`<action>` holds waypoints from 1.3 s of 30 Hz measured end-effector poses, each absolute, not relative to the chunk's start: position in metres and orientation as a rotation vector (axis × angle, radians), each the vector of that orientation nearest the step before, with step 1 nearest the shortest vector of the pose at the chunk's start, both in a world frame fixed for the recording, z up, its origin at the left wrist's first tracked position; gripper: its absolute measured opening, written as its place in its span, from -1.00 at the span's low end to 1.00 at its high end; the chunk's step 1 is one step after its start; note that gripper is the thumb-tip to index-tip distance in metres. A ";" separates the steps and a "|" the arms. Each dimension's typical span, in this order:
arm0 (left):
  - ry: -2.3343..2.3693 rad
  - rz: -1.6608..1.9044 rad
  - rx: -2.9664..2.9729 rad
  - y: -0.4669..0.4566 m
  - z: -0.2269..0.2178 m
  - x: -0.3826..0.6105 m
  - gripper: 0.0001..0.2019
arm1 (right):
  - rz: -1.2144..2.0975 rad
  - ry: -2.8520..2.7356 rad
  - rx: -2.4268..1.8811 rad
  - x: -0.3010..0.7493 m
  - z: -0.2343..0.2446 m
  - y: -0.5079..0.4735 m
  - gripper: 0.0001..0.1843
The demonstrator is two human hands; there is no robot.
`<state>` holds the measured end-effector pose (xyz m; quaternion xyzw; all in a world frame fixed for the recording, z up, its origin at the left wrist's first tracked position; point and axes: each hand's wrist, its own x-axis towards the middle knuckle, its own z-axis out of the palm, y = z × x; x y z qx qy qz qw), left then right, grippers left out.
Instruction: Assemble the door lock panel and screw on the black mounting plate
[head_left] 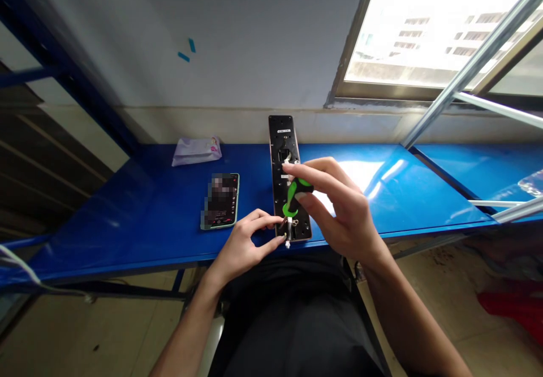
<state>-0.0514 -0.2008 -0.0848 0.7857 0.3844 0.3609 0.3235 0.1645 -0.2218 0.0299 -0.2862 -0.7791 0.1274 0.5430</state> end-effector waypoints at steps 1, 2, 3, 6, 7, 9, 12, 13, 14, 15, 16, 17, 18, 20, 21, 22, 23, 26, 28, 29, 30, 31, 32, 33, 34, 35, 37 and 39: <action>1.005 0.942 2.058 -0.201 -0.085 -0.052 -0.77 | 0.369 -1.903 -0.640 0.165 0.030 -0.223 -0.50; 1.005 0.940 2.056 -0.201 -0.084 -0.052 -0.77 | 0.420 -1.942 -0.606 0.165 0.030 -0.224 -0.46; 1.004 0.943 2.059 -0.201 -0.084 -0.052 -0.77 | 0.450 -1.959 -0.584 0.165 0.030 -0.224 -0.44; 0.974 1.009 2.072 -0.200 -0.076 -0.053 -0.76 | 0.423 -1.851 -0.594 0.168 0.025 -0.223 -0.49; 0.959 1.053 2.070 -0.198 -0.071 -0.053 -0.77 | 0.394 -1.763 -0.603 0.171 0.024 -0.223 -0.51; 0.939 1.146 2.069 -0.192 -0.058 -0.047 -0.80 | 0.295 -1.550 -0.619 0.181 0.024 -0.220 -0.53; 0.908 1.184 2.201 -0.174 -0.036 -0.029 -0.83 | 0.051 -1.319 -0.660 0.207 0.026 -0.215 -0.54; 0.888 1.167 2.270 -0.167 -0.030 -0.020 -0.84 | -0.011 -1.301 -0.709 0.217 0.025 -0.212 -0.55; 0.852 1.150 2.347 -0.158 -0.025 -0.010 -0.84 | -0.048 -1.314 -0.788 0.227 0.023 -0.209 -0.57; 0.824 1.121 2.425 -0.150 -0.021 -0.001 -0.83 | -0.080 -1.345 -0.890 0.236 0.020 -0.206 -0.59; 0.809 1.072 2.518 -0.143 -0.019 0.009 -0.83 | -0.120 -1.385 -0.983 0.244 0.016 -0.202 -0.62; 0.800 1.014 2.613 -0.136 -0.018 0.018 -0.82 | -0.163 -1.416 -1.054 0.251 0.011 -0.198 -0.66; 0.785 0.939 2.712 -0.130 -0.017 0.027 -0.82 | -0.196 -1.441 -1.094 0.256 0.005 -0.193 -0.70; 0.772 0.782 2.887 -0.121 -0.016 0.040 -0.82 | -0.204 -1.461 -1.119 0.262 -0.007 -0.184 -0.76; 0.771 0.710 2.952 -0.119 -0.016 0.046 -0.82 | -0.202 -1.462 -1.123 0.264 -0.013 -0.180 -0.76; 0.774 0.648 3.000 -0.117 -0.015 0.050 -0.82 | -0.198 -1.456 -1.123 0.265 -0.017 -0.177 -0.77; 0.784 0.599 3.030 -0.115 -0.013 0.054 -0.82 | -0.196 -1.446 -1.123 0.266 -0.020 -0.175 -0.77; 0.832 0.487 3.043 -0.112 -0.009 0.059 -0.81 | -0.180 -1.414 -1.113 0.267 -0.024 -0.172 -0.76; 0.876 0.442 3.019 -0.110 -0.008 0.060 -0.79 | -0.170 -1.391 -1.105 0.267 -0.022 -0.174 -0.75; 0.895 0.434 3.006 -0.109 -0.008 0.060 -0.77 | -0.167 -1.377 -1.101 0.267 -0.020 -0.175 -0.75; 0.909 0.434 2.996 -0.109 -0.010 0.060 -0.76 | -0.163 -1.361 -1.093 0.267 -0.018 -0.177 -0.73; 0.919 0.448 2.991 -0.108 -0.011 0.060 -0.75 | -0.153 -1.340 -1.076 0.266 -0.015 -0.180 -0.72; 0.922 0.476 2.991 -0.108 -0.013 0.060 -0.74 | -0.133 -1.317 -1.048 0.264 -0.012 -0.183 -0.69; 0.921 0.512 2.995 -0.108 -0.016 0.061 -0.74 | -0.105 -1.293 -1.009 0.262 -0.009 -0.186 -0.67; 0.916 0.548 3.002 -0.108 -0.018 0.061 -0.75 | -0.070 -1.269 -0.966 0.260 -0.005 -0.189 -0.65; 0.907 0.581 3.009 -0.109 -0.020 0.061 -0.76 | -0.041 -1.249 -0.925 0.258 -0.002 -0.192 -0.63; 0.889 0.625 3.017 -0.110 -0.023 0.062 -0.81 | -0.017 -1.222 -0.868 0.254 0.004 -0.198 -0.61; 0.879 0.649 3.017 -0.110 -0.024 0.061 -0.88 | -0.030 -1.217 -0.838 0.250 0.008 -0.202 -0.59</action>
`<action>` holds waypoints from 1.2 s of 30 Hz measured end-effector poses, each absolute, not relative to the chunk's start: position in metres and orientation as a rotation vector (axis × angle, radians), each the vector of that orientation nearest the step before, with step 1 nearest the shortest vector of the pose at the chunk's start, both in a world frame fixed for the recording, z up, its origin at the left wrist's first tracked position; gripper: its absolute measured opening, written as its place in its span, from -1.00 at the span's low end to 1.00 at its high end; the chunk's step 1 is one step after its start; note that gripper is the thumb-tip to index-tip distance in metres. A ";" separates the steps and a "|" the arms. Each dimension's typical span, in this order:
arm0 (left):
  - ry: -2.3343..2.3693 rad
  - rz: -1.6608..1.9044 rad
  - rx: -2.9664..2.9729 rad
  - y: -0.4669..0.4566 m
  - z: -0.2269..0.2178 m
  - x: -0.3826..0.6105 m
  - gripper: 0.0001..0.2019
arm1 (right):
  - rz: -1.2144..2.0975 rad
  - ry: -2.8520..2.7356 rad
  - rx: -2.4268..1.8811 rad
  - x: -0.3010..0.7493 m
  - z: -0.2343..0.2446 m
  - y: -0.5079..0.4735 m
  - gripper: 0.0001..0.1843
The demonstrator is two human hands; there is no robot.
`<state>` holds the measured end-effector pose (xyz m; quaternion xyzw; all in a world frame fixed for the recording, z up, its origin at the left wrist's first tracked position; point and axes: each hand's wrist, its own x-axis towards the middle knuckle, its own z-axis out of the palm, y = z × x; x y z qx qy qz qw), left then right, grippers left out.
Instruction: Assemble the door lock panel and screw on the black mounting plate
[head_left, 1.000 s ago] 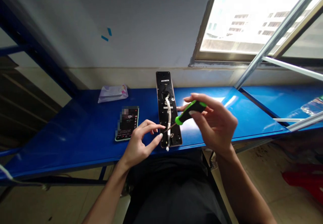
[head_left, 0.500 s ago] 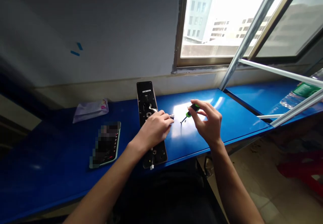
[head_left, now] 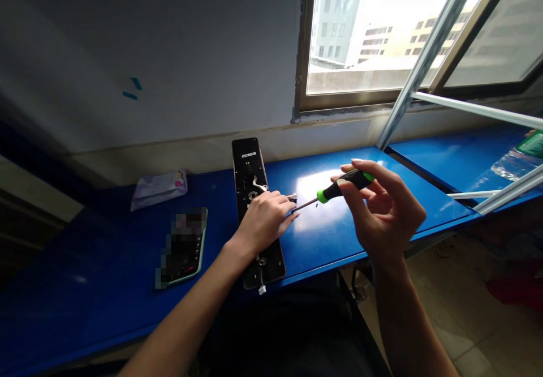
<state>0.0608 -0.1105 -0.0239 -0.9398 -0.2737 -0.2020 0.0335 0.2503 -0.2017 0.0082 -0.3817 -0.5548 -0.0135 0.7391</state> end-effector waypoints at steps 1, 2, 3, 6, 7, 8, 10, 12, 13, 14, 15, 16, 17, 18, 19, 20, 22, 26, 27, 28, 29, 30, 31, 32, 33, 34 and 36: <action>-0.836 -0.638 -2.890 -0.111 -0.024 0.060 -0.90 | -0.037 -1.221 -0.826 0.249 0.010 -0.203 -0.58; -0.830 -0.658 -2.889 -0.111 -0.023 0.058 -0.91 | -0.044 -1.228 -0.815 0.248 0.012 -0.204 -0.57; -0.823 -0.679 -2.888 -0.111 -0.023 0.057 -0.91 | -0.047 -1.234 -0.804 0.247 0.014 -0.204 -0.56; -0.801 -0.738 -2.889 -0.112 -0.022 0.051 -0.92 | -0.040 -1.255 -0.774 0.246 0.019 -0.204 -0.51; -0.794 -0.761 -2.888 -0.112 -0.022 0.049 -0.91 | -0.038 -1.266 -0.761 0.246 0.021 -0.203 -0.51; -0.784 -0.804 -2.890 -0.113 -0.023 0.048 -0.91 | -0.041 -1.274 -0.743 0.246 0.023 -0.203 -0.50; -0.762 -0.975 -2.897 -0.114 -0.024 0.043 -0.91 | -0.064 -1.261 -0.703 0.245 0.027 -0.200 -0.52; -0.758 -1.237 -2.890 -0.117 -0.025 0.037 -0.88 | -0.071 -1.226 -0.696 0.245 0.031 -0.198 -0.55; -0.771 -1.363 -2.880 -0.118 -0.025 0.033 -0.86 | -0.052 -1.224 -0.709 0.244 0.034 -0.196 -0.55; -0.798 -1.460 -2.869 -0.120 -0.025 0.030 -0.84 | -0.014 -1.248 -0.725 0.243 0.037 -0.194 -0.52; -0.834 -1.536 -2.861 -0.121 -0.024 0.025 -0.83 | 0.036 -1.300 -0.732 0.241 0.040 -0.191 -0.47; -0.873 -1.603 -2.853 -0.122 -0.024 0.021 -0.83 | 0.086 -1.365 -0.728 0.238 0.044 -0.187 -0.41; -0.920 -1.668 -2.842 -0.122 -0.023 0.017 -0.83 | 0.127 -1.427 -0.710 0.235 0.049 -0.183 -0.36; -0.974 -1.738 -2.822 -0.121 -0.022 0.013 -0.83 | 0.153 -1.480 -0.678 0.230 0.053 -0.177 -0.32; -1.028 -1.812 -2.790 -0.120 -0.020 0.009 -0.83 | 0.163 -1.515 -0.647 0.225 0.058 -0.171 -0.31; -1.077 -1.881 -2.743 -0.119 -0.019 0.005 -0.83 | 0.159 -1.540 -0.617 0.220 0.063 -0.164 -0.32; -1.155 -1.955 -2.637 -0.113 -0.016 -0.003 -0.83 | 0.141 -1.586 -0.568 0.208 0.073 -0.148 -0.35; -1.253 -1.850 -2.496 -0.100 -0.015 -0.017 -0.82 | 0.102 -1.693 -0.521 0.189 0.088 -0.118 -0.40; -1.271 -1.809 -2.484 -0.097 -0.017 -0.020 -0.80 | 0.103 -1.718 -0.522 0.186 0.089 -0.111 -0.41; -1.285 -1.771 -2.479 -0.094 -0.020 -0.023 -0.79 | 0.105 -1.742 -0.527 0.182 0.089 -0.106 -0.42; -1.296 -1.735 -2.479 -0.092 -0.023 -0.025 -0.78 | 0.107 -1.767 -0.533 0.179 0.088 -0.102 -0.43; -1.307 -1.703 -2.482 -0.090 -0.027 -0.027 -0.77 | 0.104 -1.792 -0.536 0.176 0.087 -0.098 -0.43; -1.321 -1.672 -2.488 -0.089 -0.031 -0.028 -0.76 | 0.097 -1.817 -0.536 0.173 0.084 -0.095 -0.43; -1.338 -1.643 -2.495 -0.088 -0.036 -0.029 -0.75 | 0.085 -1.843 -0.539 0.170 0.081 -0.092 -0.43; -1.360 -1.616 -2.503 -0.088 -0.040 -0.030 -0.75 | 0.069 -1.871 -0.541 0.168 0.078 -0.090 -0.43; -1.379 -1.593 -2.513 -0.087 -0.044 -0.029 -0.73 | 0.051 -1.896 -0.541 0.166 0.076 -0.088 -0.43; -1.400 -1.562 -2.535 -0.087 -0.050 -0.029 -0.69 | 0.019 -1.933 -0.546 0.164 0.072 -0.085 -0.45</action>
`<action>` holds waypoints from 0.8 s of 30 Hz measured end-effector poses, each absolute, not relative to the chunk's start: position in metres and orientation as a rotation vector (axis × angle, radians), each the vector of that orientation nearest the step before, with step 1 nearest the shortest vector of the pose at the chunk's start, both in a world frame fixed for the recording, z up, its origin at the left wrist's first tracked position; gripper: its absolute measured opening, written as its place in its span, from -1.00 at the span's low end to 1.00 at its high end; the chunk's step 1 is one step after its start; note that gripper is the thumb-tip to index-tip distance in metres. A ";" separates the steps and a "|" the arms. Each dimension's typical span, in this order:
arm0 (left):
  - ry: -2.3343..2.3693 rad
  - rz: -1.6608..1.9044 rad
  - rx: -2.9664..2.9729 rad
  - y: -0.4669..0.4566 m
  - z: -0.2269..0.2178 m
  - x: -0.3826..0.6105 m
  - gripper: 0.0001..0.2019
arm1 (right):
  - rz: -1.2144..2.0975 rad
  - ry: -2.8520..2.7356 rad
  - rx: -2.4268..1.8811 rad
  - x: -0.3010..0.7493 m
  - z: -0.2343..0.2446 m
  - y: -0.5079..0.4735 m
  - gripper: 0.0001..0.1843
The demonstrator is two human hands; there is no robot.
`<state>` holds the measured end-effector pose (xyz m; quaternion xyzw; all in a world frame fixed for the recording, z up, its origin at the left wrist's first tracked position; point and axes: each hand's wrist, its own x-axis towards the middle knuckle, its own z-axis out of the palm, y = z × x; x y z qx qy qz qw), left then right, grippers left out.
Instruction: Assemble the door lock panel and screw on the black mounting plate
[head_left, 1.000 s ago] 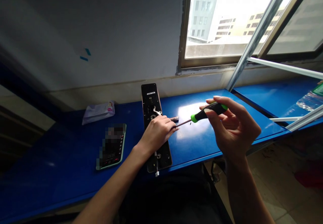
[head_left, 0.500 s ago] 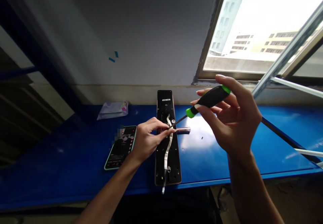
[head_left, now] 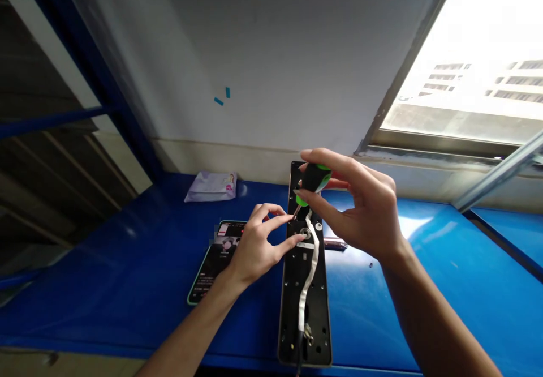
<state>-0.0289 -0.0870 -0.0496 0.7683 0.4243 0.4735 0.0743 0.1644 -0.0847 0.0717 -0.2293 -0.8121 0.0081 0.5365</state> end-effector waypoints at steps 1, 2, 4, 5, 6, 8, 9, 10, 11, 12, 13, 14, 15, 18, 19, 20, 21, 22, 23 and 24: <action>1.272 1.406 2.308 -0.087 -0.052 -0.029 -0.67 | 0.008 -1.945 -0.547 0.164 0.070 -0.084 -0.46; 1.271 1.394 2.312 -0.087 -0.054 -0.029 -0.65 | 0.002 -1.953 -0.548 0.164 0.069 -0.083 -0.46; 1.271 1.379 2.319 -0.086 -0.056 -0.029 -0.63 | -0.002 -1.961 -0.549 0.164 0.068 -0.081 -0.47; 1.276 1.375 2.317 -0.086 -0.058 -0.030 -0.63 | -0.001 -1.961 -0.551 0.165 0.067 -0.081 -0.47; 1.283 1.369 2.314 -0.086 -0.059 -0.031 -0.63 | 0.001 -1.961 -0.552 0.165 0.067 -0.081 -0.48; 1.294 1.361 2.297 -0.086 -0.060 -0.032 -0.63 | 0.005 -1.971 -0.551 0.165 0.066 -0.080 -0.48; 1.298 1.360 2.283 -0.086 -0.061 -0.032 -0.64 | 0.004 -1.974 -0.548 0.165 0.065 -0.080 -0.48; 1.301 1.363 2.267 -0.087 -0.061 -0.032 -0.64 | 0.004 -1.981 -0.547 0.165 0.065 -0.080 -0.49; 1.302 1.368 2.248 -0.088 -0.062 -0.031 -0.65 | 0.003 -1.986 -0.542 0.164 0.064 -0.080 -0.50; 1.304 1.380 2.225 -0.088 -0.062 -0.030 -0.66 | -0.002 -1.989 -0.538 0.164 0.064 -0.079 -0.51; 1.307 1.394 2.195 -0.090 -0.063 -0.029 -0.67 | -0.013 -1.991 -0.537 0.164 0.065 -0.079 -0.53; 1.312 1.404 2.163 -0.091 -0.063 -0.027 -0.68 | -0.029 -1.990 -0.546 0.164 0.066 -0.078 -0.54; 1.318 1.410 2.127 -0.092 -0.064 -0.025 -0.67 | -0.039 -1.991 -0.561 0.165 0.066 -0.078 -0.54; 1.323 1.403 1.986 -0.095 -0.067 -0.017 -0.60 | 0.042 -1.997 -0.593 0.168 0.070 -0.078 -0.56; 1.308 1.394 1.926 -0.096 -0.068 -0.015 -0.57 | 0.105 -2.005 -0.580 0.169 0.072 -0.078 -0.55; 1.284 1.388 1.861 -0.097 -0.069 -0.013 -0.55 | 0.172 -2.006 -0.553 0.170 0.073 -0.077 -0.52; 1.255 1.384 1.795 -0.097 -0.070 -0.011 -0.53 | 0.216 -1.994 -0.523 0.172 0.074 -0.077 -0.51; 1.222 1.378 1.733 -0.097 -0.071 -0.010 -0.52 | 0.222 -1.971 -0.503 0.173 0.075 -0.076 -0.53; 1.191 1.373 1.680 -0.098 -0.071 -0.009 -0.52 | 0.189 -1.939 -0.494 0.173 0.075 -0.076 -0.57; 1.166 1.367 1.637 -0.098 -0.072 -0.008 -0.53 | 0.130 -1.901 -0.496 0.174 0.075 -0.075 -0.61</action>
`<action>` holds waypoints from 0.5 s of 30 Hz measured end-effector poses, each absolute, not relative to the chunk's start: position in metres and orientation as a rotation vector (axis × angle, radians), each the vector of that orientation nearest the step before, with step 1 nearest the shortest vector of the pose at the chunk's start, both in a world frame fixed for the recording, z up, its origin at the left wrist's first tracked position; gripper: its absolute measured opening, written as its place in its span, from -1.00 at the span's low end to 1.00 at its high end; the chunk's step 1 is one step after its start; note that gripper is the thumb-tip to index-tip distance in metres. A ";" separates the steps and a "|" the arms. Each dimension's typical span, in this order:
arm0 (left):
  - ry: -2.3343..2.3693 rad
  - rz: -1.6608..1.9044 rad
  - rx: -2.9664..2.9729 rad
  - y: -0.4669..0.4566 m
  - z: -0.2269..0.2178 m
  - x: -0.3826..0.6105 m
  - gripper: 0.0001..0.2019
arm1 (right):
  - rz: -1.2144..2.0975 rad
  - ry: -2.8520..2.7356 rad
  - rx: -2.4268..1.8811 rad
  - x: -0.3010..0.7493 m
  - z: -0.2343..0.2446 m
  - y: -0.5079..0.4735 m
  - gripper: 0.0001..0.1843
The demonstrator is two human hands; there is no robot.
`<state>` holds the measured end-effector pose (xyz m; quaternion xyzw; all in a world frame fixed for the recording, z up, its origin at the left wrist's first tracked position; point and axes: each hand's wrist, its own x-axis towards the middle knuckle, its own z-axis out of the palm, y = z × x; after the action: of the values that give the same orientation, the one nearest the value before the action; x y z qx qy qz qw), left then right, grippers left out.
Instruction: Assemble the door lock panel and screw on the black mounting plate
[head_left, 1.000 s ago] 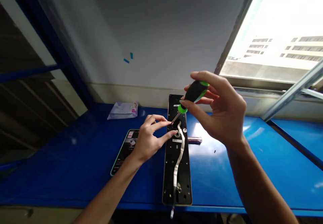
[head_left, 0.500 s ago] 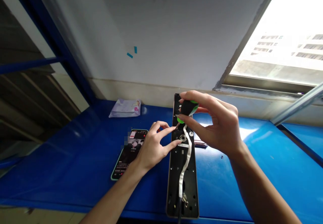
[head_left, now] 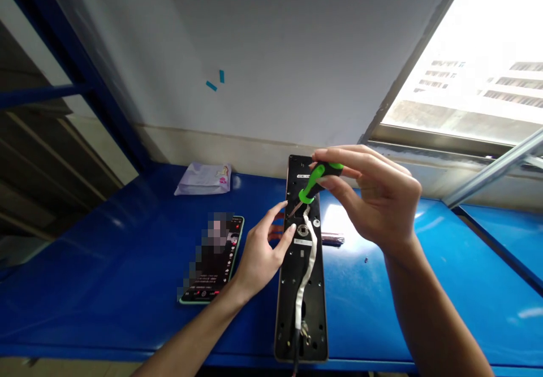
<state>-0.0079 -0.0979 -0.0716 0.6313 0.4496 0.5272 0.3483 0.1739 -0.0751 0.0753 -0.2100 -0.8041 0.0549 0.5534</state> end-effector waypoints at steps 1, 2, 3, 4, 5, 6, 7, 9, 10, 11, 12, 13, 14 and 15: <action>1.146 1.359 1.605 -0.098 -0.072 -0.007 -0.53 | 0.058 -1.866 -0.506 0.174 0.076 -0.074 -0.64; 1.132 1.353 1.582 -0.098 -0.072 -0.007 -0.54 | -0.004 -1.848 -0.518 0.174 0.076 -0.074 -0.65; 1.122 1.347 1.564 -0.098 -0.072 -0.007 -0.54 | -0.022 -1.854 -0.532 0.174 0.076 -0.074 -0.65; 1.114 1.343 1.547 -0.098 -0.072 -0.007 -0.54 | 0.010 -1.883 -0.539 0.174 0.076 -0.074 -0.63; 1.108 1.340 1.532 -0.098 -0.072 -0.007 -0.54 | 0.083 -1.923 -0.534 0.174 0.077 -0.074 -0.60; 1.102 1.339 1.519 -0.098 -0.073 -0.007 -0.54 | 0.170 -1.958 -0.519 0.173 0.077 -0.074 -0.55; 1.096 1.340 1.506 -0.098 -0.073 -0.007 -0.53 | 0.240 -1.972 -0.502 0.172 0.078 -0.075 -0.51; 1.089 1.347 1.488 -0.098 -0.075 -0.007 -0.54 | 0.250 -1.947 -0.475 0.169 0.078 -0.075 -0.56; 1.088 1.352 1.483 -0.098 -0.075 -0.007 -0.54 | 0.186 -1.916 -0.479 0.168 0.078 -0.075 -0.61; 1.088 1.355 1.479 -0.098 -0.075 -0.007 -0.54 | 0.102 -1.878 -0.501 0.166 0.078 -0.075 -0.66; 1.088 1.358 1.474 -0.097 -0.075 -0.007 -0.54 | 0.021 -1.845 -0.536 0.165 0.078 -0.075 -0.69; 1.086 1.357 1.471 -0.097 -0.075 -0.007 -0.54 | -0.033 -1.825 -0.572 0.164 0.078 -0.075 -0.70; 1.083 1.354 1.466 -0.097 -0.075 -0.007 -0.54 | -0.043 -1.825 -0.601 0.163 0.077 -0.076 -0.70; 1.080 1.349 1.460 -0.097 -0.075 -0.008 -0.54 | 0.000 -1.845 -0.617 0.163 0.077 -0.076 -0.68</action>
<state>-0.0075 -0.0969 -0.0746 0.5839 0.4320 0.5395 0.4259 0.1627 -0.0759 0.0771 -0.2619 -0.7838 -0.0001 0.5630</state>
